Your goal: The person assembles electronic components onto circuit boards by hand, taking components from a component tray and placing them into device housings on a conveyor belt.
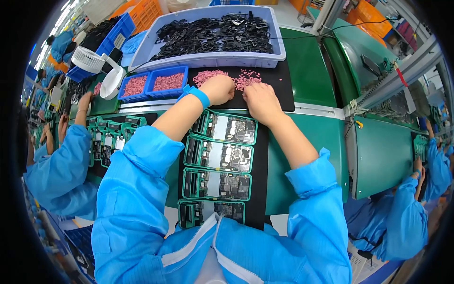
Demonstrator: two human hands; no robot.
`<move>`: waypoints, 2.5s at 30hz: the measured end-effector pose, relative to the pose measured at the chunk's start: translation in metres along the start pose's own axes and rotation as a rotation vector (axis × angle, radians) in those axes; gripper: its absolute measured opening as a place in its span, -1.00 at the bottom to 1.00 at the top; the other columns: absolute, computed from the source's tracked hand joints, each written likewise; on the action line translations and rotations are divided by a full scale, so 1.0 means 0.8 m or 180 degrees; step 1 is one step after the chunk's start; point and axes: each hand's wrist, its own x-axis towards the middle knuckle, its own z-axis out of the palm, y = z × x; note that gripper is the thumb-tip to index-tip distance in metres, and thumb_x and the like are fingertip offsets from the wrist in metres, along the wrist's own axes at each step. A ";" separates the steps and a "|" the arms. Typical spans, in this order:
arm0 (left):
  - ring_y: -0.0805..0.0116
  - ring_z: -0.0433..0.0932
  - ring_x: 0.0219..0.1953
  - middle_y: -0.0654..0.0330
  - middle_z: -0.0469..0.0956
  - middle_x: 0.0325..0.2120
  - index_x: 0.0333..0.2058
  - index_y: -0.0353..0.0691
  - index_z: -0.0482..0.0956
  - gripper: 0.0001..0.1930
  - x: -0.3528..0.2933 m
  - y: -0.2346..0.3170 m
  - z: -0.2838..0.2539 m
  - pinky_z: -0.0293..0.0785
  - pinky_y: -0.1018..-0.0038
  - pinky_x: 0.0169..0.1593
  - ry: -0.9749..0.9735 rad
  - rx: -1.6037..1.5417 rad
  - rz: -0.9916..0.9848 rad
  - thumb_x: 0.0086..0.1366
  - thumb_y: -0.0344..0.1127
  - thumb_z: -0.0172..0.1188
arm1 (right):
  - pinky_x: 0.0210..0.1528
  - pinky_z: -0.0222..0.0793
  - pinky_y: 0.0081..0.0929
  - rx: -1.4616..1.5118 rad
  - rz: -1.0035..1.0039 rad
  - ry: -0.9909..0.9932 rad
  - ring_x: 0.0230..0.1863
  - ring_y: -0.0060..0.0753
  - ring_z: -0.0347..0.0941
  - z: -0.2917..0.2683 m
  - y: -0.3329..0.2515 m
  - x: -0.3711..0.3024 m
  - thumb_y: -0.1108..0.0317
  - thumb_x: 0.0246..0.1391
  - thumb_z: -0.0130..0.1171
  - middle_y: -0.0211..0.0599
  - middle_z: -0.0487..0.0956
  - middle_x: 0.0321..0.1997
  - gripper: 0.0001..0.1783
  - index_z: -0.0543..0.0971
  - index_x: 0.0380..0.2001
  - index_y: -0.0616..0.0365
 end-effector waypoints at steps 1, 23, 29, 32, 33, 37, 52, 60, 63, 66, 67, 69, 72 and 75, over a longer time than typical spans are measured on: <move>0.00 0.61 -0.35 -0.03 0.62 -0.48 -0.52 -0.21 0.67 -0.90 -0.003 0.001 0.001 0.52 0.21 -0.18 0.0036 0.0016 0.0078 -0.01 -0.35 0.22 | -0.16 0.25 -0.22 0.0269 0.0291 0.0033 -0.21 -0.12 0.41 -0.007 -0.003 -0.010 0.44 -0.01 0.10 -0.22 0.49 -0.36 -0.97 0.47 -0.45 0.12; 0.08 0.55 -0.36 0.10 0.54 -0.53 -0.59 -0.19 0.56 -0.93 -0.207 0.161 0.009 0.51 0.24 -0.29 0.0177 -0.0261 0.1288 0.00 -0.36 0.21 | -0.19 0.30 -0.20 0.0421 0.0849 -0.0024 -0.28 -0.04 0.41 -0.057 -0.114 -0.183 0.49 -0.02 0.14 -0.16 0.46 -0.39 -0.92 0.45 -0.43 0.16; 0.19 0.56 -0.33 0.11 0.59 -0.52 -0.62 -0.23 0.57 -0.92 -0.213 0.176 0.015 0.51 0.33 -0.19 0.0309 0.0531 0.1493 -0.08 -0.37 0.21 | -0.17 0.32 -0.19 0.0339 0.0747 -0.0175 -0.26 -0.03 0.42 -0.054 -0.109 -0.183 0.55 -0.08 0.08 -0.14 0.47 -0.38 -0.90 0.44 -0.42 0.18; 0.21 0.57 -0.33 0.13 0.59 -0.52 -0.60 -0.22 0.61 -0.91 -0.211 0.179 0.014 0.51 0.33 -0.21 0.0270 0.0864 0.1498 -0.06 -0.35 0.19 | -0.18 0.33 -0.18 0.0230 0.0708 -0.0294 -0.26 -0.04 0.43 -0.056 -0.110 -0.182 0.57 -0.13 0.06 -0.14 0.47 -0.38 -0.88 0.44 -0.43 0.19; 0.21 0.57 -0.33 0.13 0.59 -0.52 -0.60 -0.22 0.61 -0.91 -0.210 0.183 0.012 0.51 0.33 -0.21 0.0275 0.0871 0.1500 -0.06 -0.35 0.19 | -0.18 0.33 -0.18 0.0152 0.0712 -0.0381 -0.26 -0.04 0.43 -0.057 -0.110 -0.181 0.56 -0.12 0.07 -0.13 0.48 -0.38 -0.89 0.43 -0.44 0.19; 0.23 0.55 -0.33 0.17 0.57 -0.54 -0.62 -0.18 0.61 -0.93 -0.208 0.207 0.009 0.47 0.35 -0.19 -0.0030 0.1329 0.1495 -0.08 -0.36 0.19 | -0.20 0.33 -0.17 -0.0008 0.0619 -0.0353 -0.27 -0.05 0.44 -0.063 -0.114 -0.179 0.54 -0.12 0.08 -0.13 0.48 -0.39 -0.92 0.43 -0.47 0.19; 0.17 0.51 -0.32 0.16 0.54 -0.49 -0.33 -0.21 0.64 -0.81 -0.278 0.163 0.002 0.42 0.28 -0.19 0.0914 -0.0582 0.1102 0.01 -0.39 0.28 | -0.39 0.36 -0.30 0.1121 -0.0058 0.0008 -0.50 -0.25 0.48 -0.072 -0.223 -0.224 0.40 -0.16 0.28 -0.32 0.48 -0.59 -0.89 0.52 -0.53 0.08; 0.40 0.53 -0.40 0.15 0.57 -0.46 -0.28 -0.33 0.65 -0.84 -0.394 0.134 -0.111 0.41 0.51 -0.30 0.1625 -0.2331 -0.0486 0.14 -0.48 0.24 | -0.39 0.34 -0.34 0.0699 -0.0263 -0.0266 -0.51 -0.28 0.48 -0.078 -0.236 -0.208 0.40 -0.15 0.20 -0.34 0.47 -0.61 -0.90 0.46 -0.58 0.09; 0.51 0.50 -0.36 0.20 0.58 -0.41 -0.25 -0.35 0.64 -0.84 -0.434 0.106 -0.123 0.38 0.58 -0.25 0.2159 -0.2451 -0.0829 0.17 -0.49 0.21 | -0.37 0.34 -0.35 0.0367 -0.0410 -0.0514 -0.51 -0.29 0.47 -0.085 -0.240 -0.204 0.39 -0.17 0.14 -0.35 0.45 -0.62 -0.90 0.42 -0.61 0.08; 0.53 0.48 -0.32 0.22 0.58 -0.37 -0.22 -0.39 0.62 -0.83 -0.472 0.083 -0.133 0.37 0.60 -0.20 0.2459 -0.2047 -0.1070 0.22 -0.50 0.19 | -0.36 0.33 -0.37 0.0085 -0.0597 -0.0651 -0.51 -0.31 0.47 -0.093 -0.247 -0.199 0.39 -0.20 0.10 -0.36 0.43 -0.62 -0.91 0.40 -0.62 0.08; 0.54 0.47 -0.31 0.23 0.58 -0.37 -0.22 -0.40 0.62 -0.84 -0.482 0.081 -0.136 0.36 0.61 -0.19 0.2484 -0.2080 -0.1182 0.22 -0.50 0.19 | -0.36 0.33 -0.37 -0.0029 -0.0692 -0.0712 -0.50 -0.31 0.47 -0.095 -0.249 -0.199 0.39 -0.21 0.09 -0.36 0.43 -0.61 -0.92 0.40 -0.62 0.08; 0.57 0.45 -0.29 0.25 0.57 -0.36 -0.21 -0.40 0.60 -0.84 -0.508 0.071 -0.140 0.35 0.63 -0.17 0.2545 -0.1897 -0.1328 0.25 -0.48 0.18 | -0.36 0.33 -0.38 -0.0034 -0.0684 -0.0777 -0.50 -0.31 0.47 -0.095 -0.249 -0.199 0.39 -0.20 0.09 -0.37 0.43 -0.61 -0.91 0.39 -0.62 0.08; 0.60 0.43 -0.27 0.31 0.57 -0.34 -0.19 -0.40 0.60 -0.83 -0.532 0.051 -0.143 0.32 0.67 -0.14 0.2651 -0.1958 -0.1496 0.29 -0.46 0.16 | -0.36 0.32 -0.39 -0.0027 -0.0621 -0.0826 -0.49 -0.33 0.46 -0.093 -0.248 -0.199 0.39 -0.21 0.10 -0.38 0.42 -0.61 -0.92 0.40 -0.62 0.08; 0.61 0.43 -0.26 0.32 0.56 -0.34 -0.17 -0.39 0.60 -0.82 -0.541 0.031 -0.143 0.30 0.68 -0.14 0.2709 -0.1757 -0.1682 0.29 -0.44 0.18 | -0.40 0.28 -0.38 0.0376 -0.0465 -0.0526 -0.50 -0.36 0.44 -0.097 -0.243 -0.203 0.40 -0.22 0.14 -0.41 0.41 -0.62 -0.92 0.47 -0.55 0.08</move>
